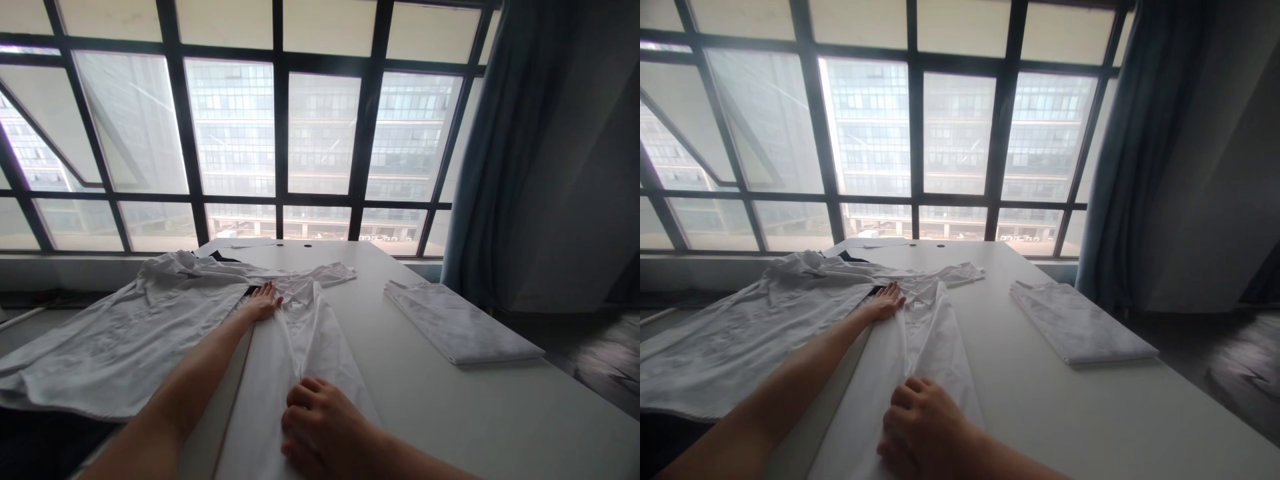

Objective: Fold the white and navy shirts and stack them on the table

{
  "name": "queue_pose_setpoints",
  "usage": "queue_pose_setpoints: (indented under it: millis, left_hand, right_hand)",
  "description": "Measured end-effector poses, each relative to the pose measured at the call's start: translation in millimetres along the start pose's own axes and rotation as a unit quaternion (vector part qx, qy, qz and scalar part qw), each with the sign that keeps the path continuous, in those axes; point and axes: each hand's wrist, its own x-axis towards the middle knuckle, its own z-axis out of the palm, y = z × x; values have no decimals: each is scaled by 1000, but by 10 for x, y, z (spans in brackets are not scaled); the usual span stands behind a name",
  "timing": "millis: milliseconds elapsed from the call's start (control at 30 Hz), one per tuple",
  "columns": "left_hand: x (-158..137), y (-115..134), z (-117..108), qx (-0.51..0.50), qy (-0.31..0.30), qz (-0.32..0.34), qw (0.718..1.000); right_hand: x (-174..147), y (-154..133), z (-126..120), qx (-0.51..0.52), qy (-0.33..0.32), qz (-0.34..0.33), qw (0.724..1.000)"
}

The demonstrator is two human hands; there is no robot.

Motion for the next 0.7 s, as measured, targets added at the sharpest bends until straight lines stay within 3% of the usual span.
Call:
queue_pose_setpoints:
  millis: [133, 233, 333, 433, 533, 700]
  left_hand:
    - [5, 209, -158, 12, 50, -5, 999]
    - [-1, 589, -256, -80, 103, 8, 991]
    - [71, 1020, -250, -157, 74, -4, 985]
    - [214, 1301, -186, -207, 27, -30, 977]
    - [359, 1394, -124, -249, 20, -52, 967]
    - [499, 1396, -27, -265, 76, -46, 960]
  right_hand:
    - [13, 6, 15, -13, 7, -1, 1000]
    - [20, 8, 16, -31, 6, -7, 999]
    - [25, 1, 5, -44, 6, -14, 999]
    - [24, 3, 17, -53, 9, -15, 998]
    - [20, 50, 92, -65, 10, -19, 998]
    - [36, 206, 268, -103, 13, -27, 994]
